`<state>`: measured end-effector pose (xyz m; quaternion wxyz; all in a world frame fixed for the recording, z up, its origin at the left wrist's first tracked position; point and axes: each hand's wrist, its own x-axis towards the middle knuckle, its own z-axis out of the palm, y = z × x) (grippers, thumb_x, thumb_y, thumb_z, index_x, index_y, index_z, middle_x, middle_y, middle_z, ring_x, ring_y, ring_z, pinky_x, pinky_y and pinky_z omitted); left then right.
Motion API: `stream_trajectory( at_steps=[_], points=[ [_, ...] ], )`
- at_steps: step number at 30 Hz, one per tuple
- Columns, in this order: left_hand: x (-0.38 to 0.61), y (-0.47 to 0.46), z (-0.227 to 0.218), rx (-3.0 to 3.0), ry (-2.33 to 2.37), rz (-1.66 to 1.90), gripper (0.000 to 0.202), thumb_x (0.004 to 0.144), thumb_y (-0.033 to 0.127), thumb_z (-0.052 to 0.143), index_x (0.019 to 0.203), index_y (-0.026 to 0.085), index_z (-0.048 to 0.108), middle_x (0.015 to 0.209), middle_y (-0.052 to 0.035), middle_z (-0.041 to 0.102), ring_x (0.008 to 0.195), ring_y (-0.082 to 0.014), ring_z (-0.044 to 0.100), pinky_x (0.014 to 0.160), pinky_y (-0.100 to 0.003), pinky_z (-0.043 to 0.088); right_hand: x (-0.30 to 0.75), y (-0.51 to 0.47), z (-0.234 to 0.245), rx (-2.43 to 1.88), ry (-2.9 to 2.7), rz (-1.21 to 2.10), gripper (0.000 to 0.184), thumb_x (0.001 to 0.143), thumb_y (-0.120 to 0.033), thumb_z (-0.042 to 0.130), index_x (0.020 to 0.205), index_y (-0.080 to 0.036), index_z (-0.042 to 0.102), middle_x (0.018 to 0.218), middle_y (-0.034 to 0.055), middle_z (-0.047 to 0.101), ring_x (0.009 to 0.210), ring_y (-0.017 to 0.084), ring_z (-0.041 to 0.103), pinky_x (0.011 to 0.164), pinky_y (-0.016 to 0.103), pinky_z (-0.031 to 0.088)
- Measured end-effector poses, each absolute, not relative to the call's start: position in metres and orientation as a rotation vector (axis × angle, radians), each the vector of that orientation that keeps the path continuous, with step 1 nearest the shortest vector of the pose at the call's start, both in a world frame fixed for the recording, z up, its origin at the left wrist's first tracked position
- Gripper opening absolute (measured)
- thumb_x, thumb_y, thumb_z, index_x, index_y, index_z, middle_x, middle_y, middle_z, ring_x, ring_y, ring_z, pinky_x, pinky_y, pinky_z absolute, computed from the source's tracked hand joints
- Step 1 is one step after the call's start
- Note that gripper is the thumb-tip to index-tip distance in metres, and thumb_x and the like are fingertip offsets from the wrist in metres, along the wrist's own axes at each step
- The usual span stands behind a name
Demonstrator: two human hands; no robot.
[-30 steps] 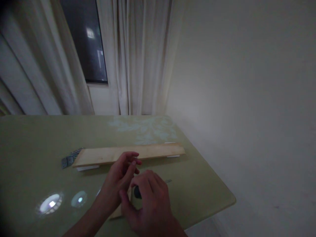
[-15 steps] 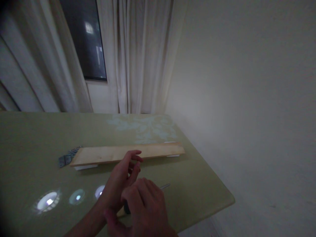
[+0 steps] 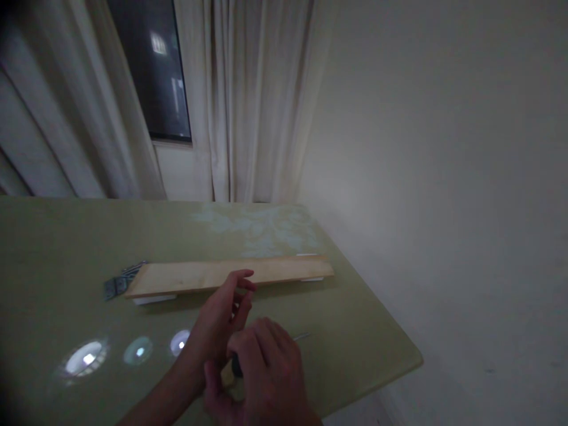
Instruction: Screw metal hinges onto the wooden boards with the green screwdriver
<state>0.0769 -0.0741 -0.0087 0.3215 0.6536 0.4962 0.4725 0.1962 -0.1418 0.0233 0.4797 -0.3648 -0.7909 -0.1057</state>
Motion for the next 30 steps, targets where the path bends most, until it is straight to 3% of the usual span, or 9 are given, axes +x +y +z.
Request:
stream_trajectory(
  at_steps=[3, 7, 10, 13, 18, 21, 24, 26, 30],
  points=[
    [0.077, -0.073, -0.011, 1.680, 1.299, 1.249, 0.037, 0.104, 0.023, 0.049, 0.140, 0.024, 0.059, 0.116, -0.0099, 0.078, 0.096, -0.0246, 0.077, 0.089, -0.040, 0.059, 0.198, -0.141, 0.024, -0.924, -1.936, -0.241, 0.016, 0.101, -0.021, 0.066, 0.094, -0.025, 0.051, 0.070, -0.0029, 0.057, 0.062, 0.015, 0.060, 0.056, 0.027, 0.043],
    [0.077, -0.072, -0.014, 1.680, 1.277, 1.233, 0.037, 0.105, 0.023, 0.049, 0.141, 0.024, 0.058, 0.118, -0.0099, 0.078, 0.099, -0.0250, 0.077, 0.092, -0.040, 0.058, 0.193, -0.139, 0.018, -0.841, -1.892, -0.291, 0.016, 0.104, -0.031, 0.060, 0.093, -0.025, 0.049, 0.068, -0.0027, 0.058, 0.059, 0.015, 0.057, 0.055, 0.029, 0.042],
    [0.078, -0.071, -0.017, 1.652, 1.293, 1.240, 0.037, 0.105, 0.024, 0.050, 0.141, 0.025, 0.059, 0.117, -0.0094, 0.078, 0.098, -0.0248, 0.077, 0.090, -0.039, 0.057, 0.193, -0.137, 0.020, -0.876, -1.937, -0.264, 0.014, 0.100, -0.023, 0.062, 0.094, -0.025, 0.049, 0.069, -0.0028, 0.058, 0.060, 0.015, 0.058, 0.056, 0.028, 0.043],
    [0.078, -0.068, -0.024, 1.638, 1.286, 1.238, 0.037, 0.104, 0.025, 0.050, 0.140, 0.024, 0.059, 0.116, -0.0094, 0.077, 0.093, -0.0234, 0.076, 0.084, -0.037, 0.057, 0.190, -0.136, 0.021, -0.898, -1.965, -0.260, 0.017, 0.097, -0.020, 0.063, 0.093, -0.025, 0.048, 0.070, -0.0028, 0.058, 0.060, 0.015, 0.059, 0.057, 0.028, 0.043],
    [0.074, -0.065, -0.029, 1.606, 1.276, 1.246, 0.041, 0.101, 0.032, 0.050, 0.140, 0.022, 0.059, 0.115, -0.0102, 0.077, 0.077, -0.0200, 0.071, 0.072, -0.033, 0.054, 0.182, -0.129, 0.011, -0.800, -1.931, -0.314, 0.015, 0.101, -0.031, 0.055, 0.090, -0.026, 0.048, 0.068, -0.0023, 0.056, 0.058, 0.017, 0.056, 0.056, 0.031, 0.040],
    [0.064, -0.068, -0.024, 1.477, 1.250, 1.240, 0.043, 0.099, 0.040, 0.054, 0.137, 0.021, 0.060, 0.113, -0.0108, 0.077, 0.078, -0.0212, 0.072, 0.069, -0.033, 0.055, 0.196, -0.116, 0.019, -0.883, -2.041, -0.242, 0.011, 0.097, -0.021, 0.063, 0.094, -0.024, 0.053, 0.076, -0.0010, 0.061, 0.067, 0.017, 0.060, 0.062, 0.031, 0.044],
    [0.051, -0.070, -0.025, 1.422, 1.229, 1.225, 0.041, 0.098, 0.051, 0.061, 0.126, 0.021, 0.066, 0.101, -0.0085, 0.079, 0.081, -0.0238, 0.075, 0.073, -0.034, 0.057, 0.217, -0.093, 0.041, -0.872, -2.021, 0.052, 0.014, 0.095, -0.021, 0.073, 0.096, -0.023, 0.059, 0.081, -0.0016, 0.062, 0.069, 0.015, 0.058, 0.063, 0.028, 0.044],
    [0.045, -0.068, -0.034, 1.417, 1.286, 1.195, 0.039, 0.097, 0.058, 0.065, 0.107, 0.021, 0.071, 0.088, -0.0066, 0.078, 0.077, -0.0242, 0.073, 0.071, -0.033, 0.056, 0.226, -0.073, 0.058, -0.822, -1.910, 0.382, 0.016, 0.097, -0.023, 0.076, 0.093, -0.023, 0.061, 0.079, -0.0039, 0.058, 0.067, 0.012, 0.053, 0.062, 0.025, 0.041],
    [0.033, -0.056, -0.061, 1.170, 1.354, 1.099, 0.062, 0.087, 0.080, 0.071, 0.076, 0.019, 0.072, 0.077, -0.0094, 0.077, 0.065, -0.0228, 0.069, 0.061, -0.031, 0.053, 0.223, -0.029, 0.084, -0.547, -1.506, 0.899, 0.023, 0.109, -0.039, 0.063, 0.092, -0.024, 0.064, 0.078, -0.0035, 0.057, 0.068, 0.013, 0.050, 0.063, 0.026, 0.041]
  ],
)
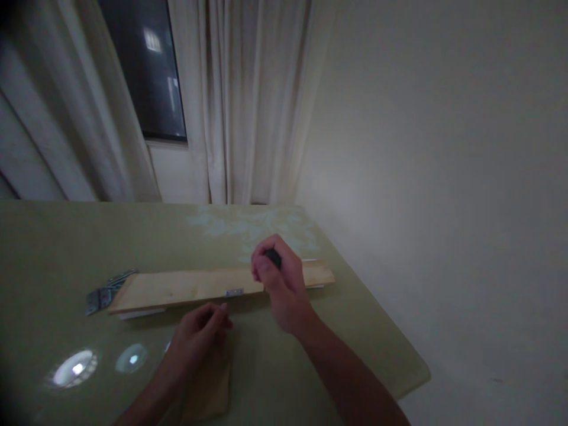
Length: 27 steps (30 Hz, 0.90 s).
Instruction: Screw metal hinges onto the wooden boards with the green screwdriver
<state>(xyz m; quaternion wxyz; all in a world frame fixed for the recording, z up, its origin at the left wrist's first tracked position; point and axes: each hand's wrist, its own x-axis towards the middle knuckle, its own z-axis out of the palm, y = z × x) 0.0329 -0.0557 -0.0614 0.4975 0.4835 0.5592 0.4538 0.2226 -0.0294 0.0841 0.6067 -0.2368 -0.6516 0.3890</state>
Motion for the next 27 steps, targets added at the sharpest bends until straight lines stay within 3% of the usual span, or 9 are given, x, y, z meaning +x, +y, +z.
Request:
stream_trajectory(
  at_steps=[2, 5, 10, 15, 19, 27],
  points=[
    [0.026, -0.049, -0.071, 0.968, 1.340, 1.087, 0.063, 0.079, 0.079, 0.083, 0.076, 0.017, 0.075, 0.082, -0.0126, 0.081, 0.067, -0.0237, 0.073, 0.062, -0.032, 0.058, 0.213, -0.011, 0.089, -0.472, -1.441, 0.981, 0.027, 0.110, -0.047, 0.057, 0.094, -0.025, 0.062, 0.082, -0.0029, 0.059, 0.068, 0.013, 0.052, 0.062, 0.026, 0.042],
    [0.019, -0.044, -0.074, 0.658, 1.327, 1.101, 0.045, 0.084, 0.055, 0.094, 0.088, 0.012, 0.079, 0.094, -0.0177, 0.085, 0.075, -0.0231, 0.079, 0.072, -0.031, 0.065, 0.196, 0.009, 0.084, -0.388, -1.372, 1.136, 0.023, 0.107, -0.046, 0.061, 0.097, -0.025, 0.064, 0.083, -0.0026, 0.061, 0.068, 0.013, 0.054, 0.060, 0.025, 0.043],
    [0.024, -0.051, -0.062, 0.346, 1.313, 1.172, 0.023, 0.102, 0.028, 0.082, 0.112, 0.007, 0.077, 0.107, -0.0213, 0.086, 0.080, -0.0196, 0.083, 0.076, -0.027, 0.069, 0.177, 0.022, 0.060, -0.359, -1.377, 1.244, 0.025, 0.106, -0.047, 0.067, 0.096, -0.023, 0.067, 0.082, -0.0016, 0.062, 0.069, 0.014, 0.054, 0.061, 0.025, 0.044],
    [0.032, -0.051, -0.045, 0.147, 1.348, 1.289, 0.004, 0.106, 0.012, 0.073, 0.109, 0.009, 0.074, 0.109, -0.0164, 0.084, 0.080, -0.0155, 0.083, 0.076, -0.023, 0.070, 0.172, 0.029, 0.050, -0.355, -1.364, 1.313, 0.025, 0.108, -0.046, 0.065, 0.097, -0.023, 0.067, 0.082, -0.0015, 0.063, 0.069, 0.014, 0.054, 0.061, 0.025, 0.044],
    [0.030, -0.051, -0.043, 0.111, 1.341, 1.326, 0.007, 0.106, 0.005, 0.070, 0.103, 0.010, 0.074, 0.105, -0.0115, 0.082, 0.078, -0.0124, 0.081, 0.076, -0.019, 0.069, 0.171, 0.034, 0.046, -0.348, -1.342, 1.366, 0.024, 0.108, -0.045, 0.066, 0.097, -0.023, 0.067, 0.081, -0.0020, 0.063, 0.067, 0.012, 0.053, 0.060, 0.024, 0.043],
    [0.024, -0.053, -0.057, 0.132, 1.329, 1.321, 0.013, 0.101, 0.006, 0.078, 0.109, 0.014, 0.072, 0.102, -0.0094, 0.082, 0.082, -0.0151, 0.082, 0.083, -0.026, 0.072, 0.175, 0.034, 0.053, -0.349, -1.285, 1.353, 0.026, 0.104, -0.047, 0.067, 0.093, -0.024, 0.064, 0.079, -0.0022, 0.060, 0.065, 0.013, 0.052, 0.058, 0.025, 0.043]
  ],
)
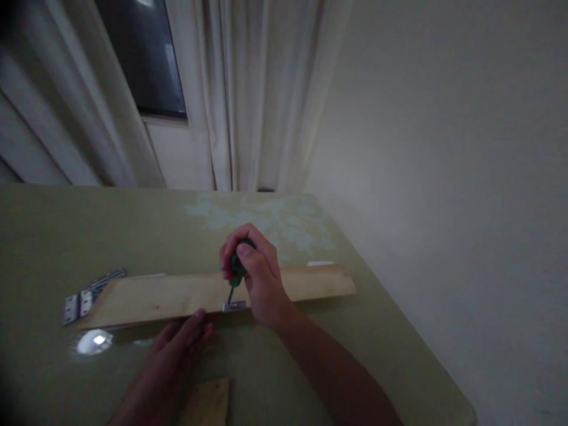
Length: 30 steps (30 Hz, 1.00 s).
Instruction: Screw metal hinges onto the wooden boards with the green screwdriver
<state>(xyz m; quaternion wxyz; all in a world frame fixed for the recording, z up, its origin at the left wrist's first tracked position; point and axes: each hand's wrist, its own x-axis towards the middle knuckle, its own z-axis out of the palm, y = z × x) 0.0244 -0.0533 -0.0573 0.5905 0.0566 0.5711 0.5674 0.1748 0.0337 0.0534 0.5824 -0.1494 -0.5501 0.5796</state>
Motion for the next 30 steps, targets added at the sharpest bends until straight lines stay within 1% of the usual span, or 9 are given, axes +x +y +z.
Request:
stream_trajectory(
  at_steps=[4, 8, 13, 16, 19, 22, 25, 27, 30],
  points=[
    [0.027, -0.053, -0.056, 0.136, 1.347, 1.322, 0.015, 0.099, 0.007, 0.080, 0.109, 0.015, 0.072, 0.101, -0.0087, 0.082, 0.080, -0.0154, 0.081, 0.082, -0.027, 0.072, 0.172, 0.033, 0.053, -0.372, -1.277, 1.365, 0.027, 0.102, -0.048, 0.068, 0.091, -0.024, 0.063, 0.077, -0.0024, 0.060, 0.063, 0.013, 0.050, 0.057, 0.025, 0.042],
    [0.030, -0.053, -0.052, 0.137, 1.346, 1.341, 0.014, 0.100, 0.005, 0.077, 0.108, 0.015, 0.072, 0.098, -0.0072, 0.081, 0.076, -0.0133, 0.079, 0.077, -0.023, 0.070, 0.169, 0.033, 0.047, -0.334, -1.294, 1.379, 0.027, 0.105, -0.047, 0.068, 0.092, -0.024, 0.064, 0.078, -0.0021, 0.061, 0.063, 0.013, 0.051, 0.057, 0.025, 0.041],
    [0.031, -0.052, -0.042, 0.114, 1.338, 1.328, 0.012, 0.102, 0.003, 0.074, 0.106, 0.014, 0.074, 0.101, -0.0074, 0.081, 0.074, -0.0110, 0.077, 0.073, -0.019, 0.068, 0.172, 0.027, 0.050, -0.305, -1.542, 1.322, 0.037, 0.105, -0.055, 0.073, 0.086, -0.024, 0.062, 0.091, 0.0008, 0.058, 0.065, 0.013, 0.051, 0.056, 0.027, 0.043],
    [0.033, -0.051, -0.039, 0.082, 1.339, 1.339, 0.013, 0.104, 0.002, 0.069, 0.106, 0.013, 0.075, 0.099, -0.0066, 0.080, 0.070, -0.0091, 0.074, 0.067, -0.017, 0.066, 0.180, 0.024, 0.059, -0.390, -1.706, 1.227, 0.035, 0.107, -0.055, 0.070, 0.091, -0.025, 0.061, 0.096, 0.0015, 0.057, 0.078, 0.016, 0.055, 0.066, 0.030, 0.050],
    [0.034, -0.050, -0.040, 0.063, 1.353, 1.340, 0.011, 0.104, 0.001, 0.070, 0.103, 0.011, 0.074, 0.094, -0.0051, 0.078, 0.068, -0.0088, 0.073, 0.064, -0.017, 0.065, 0.186, 0.028, 0.063, -0.410, -1.779, 1.326, 0.025, 0.111, -0.049, 0.066, 0.102, -0.026, 0.059, 0.095, -0.0005, 0.057, 0.084, 0.017, 0.055, 0.076, 0.032, 0.050],
    [0.033, -0.050, -0.041, 0.088, 1.346, 1.334, 0.009, 0.103, 0.002, 0.072, 0.102, 0.011, 0.075, 0.094, -0.0049, 0.078, 0.069, -0.0087, 0.072, 0.065, -0.016, 0.065, 0.183, 0.038, 0.056, -0.191, -1.599, 1.517, 0.031, 0.106, -0.048, 0.074, 0.105, -0.029, 0.049, 0.086, -0.0056, 0.055, 0.069, 0.014, 0.050, 0.065, 0.028, 0.046],
    [0.033, -0.051, -0.041, 0.108, 1.345, 1.327, 0.009, 0.105, 0.003, 0.071, 0.100, 0.010, 0.075, 0.092, -0.0043, 0.076, 0.069, -0.0083, 0.071, 0.064, -0.016, 0.063, 0.178, 0.045, 0.049, -0.118, -1.492, 1.545, 0.042, 0.102, -0.052, 0.078, 0.100, -0.031, 0.042, 0.076, -0.0095, 0.052, 0.057, 0.012, 0.045, 0.056, 0.025, 0.041],
    [0.032, -0.051, -0.042, 0.105, 1.345, 1.322, 0.009, 0.105, 0.003, 0.070, 0.101, 0.010, 0.074, 0.092, -0.0036, 0.075, 0.068, -0.0078, 0.070, 0.064, -0.016, 0.062, 0.179, 0.046, 0.051, -0.241, -1.561, 1.429, 0.043, 0.102, -0.056, 0.079, 0.098, -0.030, 0.046, 0.083, -0.0060, 0.058, 0.065, 0.013, 0.055, 0.060, 0.027, 0.047],
    [0.032, -0.051, -0.047, 0.127, 1.343, 1.327, 0.008, 0.105, 0.004, 0.070, 0.106, 0.011, 0.075, 0.096, -0.0050, 0.077, 0.068, -0.0083, 0.070, 0.065, -0.017, 0.061, 0.190, 0.043, 0.064, -0.453, -1.736, 1.050, 0.041, 0.093, -0.057, 0.090, 0.098, -0.026, 0.064, 0.100, 0.0009, 0.067, 0.088, 0.017, 0.066, 0.075, 0.032, 0.054]
  ],
)
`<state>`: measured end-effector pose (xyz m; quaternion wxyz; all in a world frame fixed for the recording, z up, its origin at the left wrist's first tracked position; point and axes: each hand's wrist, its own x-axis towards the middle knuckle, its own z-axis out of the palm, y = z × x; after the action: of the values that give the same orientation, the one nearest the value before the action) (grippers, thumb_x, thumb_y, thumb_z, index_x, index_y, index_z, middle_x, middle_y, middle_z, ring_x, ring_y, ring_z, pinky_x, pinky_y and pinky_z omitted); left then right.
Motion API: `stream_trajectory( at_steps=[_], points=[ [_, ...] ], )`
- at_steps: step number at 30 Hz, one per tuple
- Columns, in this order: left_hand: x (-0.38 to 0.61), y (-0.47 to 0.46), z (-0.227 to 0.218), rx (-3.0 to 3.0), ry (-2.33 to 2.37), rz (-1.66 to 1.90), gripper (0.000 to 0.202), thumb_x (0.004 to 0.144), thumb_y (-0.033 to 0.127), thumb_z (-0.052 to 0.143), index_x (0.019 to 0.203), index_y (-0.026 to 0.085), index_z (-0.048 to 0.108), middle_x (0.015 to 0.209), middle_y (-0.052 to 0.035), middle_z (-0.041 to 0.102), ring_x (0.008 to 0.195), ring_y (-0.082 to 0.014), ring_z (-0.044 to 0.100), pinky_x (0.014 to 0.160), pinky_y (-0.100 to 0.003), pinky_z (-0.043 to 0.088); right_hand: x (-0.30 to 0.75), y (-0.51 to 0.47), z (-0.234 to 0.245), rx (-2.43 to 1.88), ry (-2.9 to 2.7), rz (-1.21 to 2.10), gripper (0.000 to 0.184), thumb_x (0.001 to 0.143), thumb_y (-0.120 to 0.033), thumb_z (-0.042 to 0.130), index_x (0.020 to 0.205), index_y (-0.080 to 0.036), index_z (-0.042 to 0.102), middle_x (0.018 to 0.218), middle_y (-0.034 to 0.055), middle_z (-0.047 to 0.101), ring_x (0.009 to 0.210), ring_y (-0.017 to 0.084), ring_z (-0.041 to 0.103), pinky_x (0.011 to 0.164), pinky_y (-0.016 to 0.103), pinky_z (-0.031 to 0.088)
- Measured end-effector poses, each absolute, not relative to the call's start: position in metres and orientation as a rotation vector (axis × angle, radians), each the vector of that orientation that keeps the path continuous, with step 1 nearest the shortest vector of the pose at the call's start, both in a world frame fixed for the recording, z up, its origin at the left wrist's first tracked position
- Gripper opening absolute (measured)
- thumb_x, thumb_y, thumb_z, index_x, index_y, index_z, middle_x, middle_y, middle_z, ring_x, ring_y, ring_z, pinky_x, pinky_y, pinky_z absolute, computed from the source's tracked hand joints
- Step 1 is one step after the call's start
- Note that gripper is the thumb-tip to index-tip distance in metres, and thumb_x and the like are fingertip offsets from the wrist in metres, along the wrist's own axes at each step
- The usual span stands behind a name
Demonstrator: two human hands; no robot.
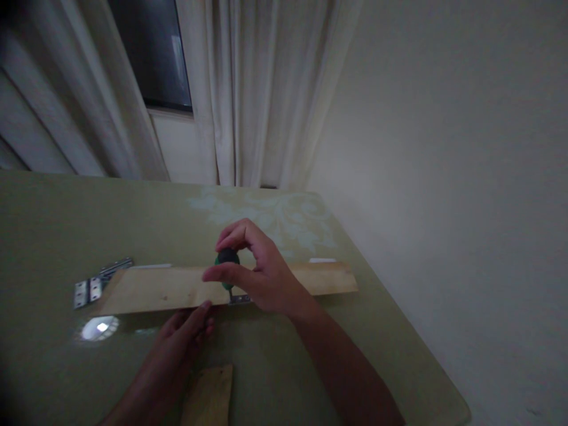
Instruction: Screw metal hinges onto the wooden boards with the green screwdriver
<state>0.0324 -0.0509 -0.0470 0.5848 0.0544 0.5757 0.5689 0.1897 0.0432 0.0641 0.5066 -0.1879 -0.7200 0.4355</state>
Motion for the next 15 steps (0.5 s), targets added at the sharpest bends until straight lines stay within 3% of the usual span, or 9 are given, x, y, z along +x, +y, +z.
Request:
stream_trajectory(
  at_steps=[2, 5, 8, 11, 13, 15],
  points=[
    [0.033, -0.051, -0.050, 0.163, 1.343, 1.332, 0.006, 0.105, 0.007, 0.072, 0.108, 0.012, 0.075, 0.100, -0.0067, 0.079, 0.071, -0.0094, 0.071, 0.068, -0.018, 0.062, 0.200, 0.041, 0.075, -0.502, -1.828, 0.872, 0.034, 0.092, -0.053, 0.093, 0.099, -0.026, 0.074, 0.098, 0.0011, 0.070, 0.087, 0.018, 0.066, 0.077, 0.033, 0.055],
    [0.033, -0.051, -0.051, 0.173, 1.352, 1.327, 0.006, 0.105, 0.008, 0.072, 0.107, 0.013, 0.075, 0.099, -0.0067, 0.078, 0.071, -0.0094, 0.072, 0.067, -0.017, 0.061, 0.212, 0.037, 0.090, -0.423, -2.052, 0.829, 0.019, 0.104, -0.044, 0.081, 0.111, -0.027, 0.081, 0.101, 0.0021, 0.077, 0.093, 0.019, 0.073, 0.085, 0.036, 0.060],
    [0.032, -0.051, -0.050, 0.165, 1.360, 1.317, 0.007, 0.104, 0.005, 0.072, 0.104, 0.012, 0.073, 0.096, -0.0060, 0.076, 0.068, -0.0086, 0.070, 0.064, -0.017, 0.060, 0.217, 0.029, 0.099, -0.417, -2.213, 0.749, 0.023, 0.117, -0.033, 0.062, 0.133, -0.025, 0.076, 0.121, 0.0050, 0.082, 0.111, 0.020, 0.077, 0.099, 0.037, 0.061],
    [0.030, -0.052, -0.051, 0.206, 1.363, 1.328, 0.009, 0.100, 0.009, 0.080, 0.105, 0.013, 0.073, 0.095, -0.0062, 0.077, 0.071, -0.0103, 0.071, 0.066, -0.019, 0.061, 0.217, 0.020, 0.104, -0.554, -2.216, 0.557, 0.032, 0.119, -0.024, 0.051, 0.146, -0.024, 0.068, 0.138, 0.0079, 0.080, 0.125, 0.020, 0.076, 0.107, 0.038, 0.059],
    [0.029, -0.053, -0.053, 0.231, 1.366, 1.330, 0.012, 0.098, 0.012, 0.083, 0.106, 0.014, 0.073, 0.097, -0.0070, 0.078, 0.073, -0.0115, 0.072, 0.068, -0.020, 0.063, 0.217, 0.017, 0.104, -0.559, -2.248, 0.457, 0.033, 0.119, -0.023, 0.051, 0.148, -0.025, 0.067, 0.139, 0.0072, 0.079, 0.126, 0.020, 0.075, 0.107, 0.038, 0.058],
    [0.029, -0.053, -0.053, 0.238, 1.364, 1.321, 0.012, 0.098, 0.013, 0.083, 0.106, 0.014, 0.073, 0.098, -0.0076, 0.079, 0.073, -0.0117, 0.072, 0.069, -0.021, 0.063, 0.216, 0.018, 0.103, -0.516, -2.287, 0.377, 0.029, 0.119, -0.028, 0.055, 0.144, -0.025, 0.069, 0.128, 0.0051, 0.082, 0.116, 0.019, 0.076, 0.100, 0.035, 0.060]
  ],
)
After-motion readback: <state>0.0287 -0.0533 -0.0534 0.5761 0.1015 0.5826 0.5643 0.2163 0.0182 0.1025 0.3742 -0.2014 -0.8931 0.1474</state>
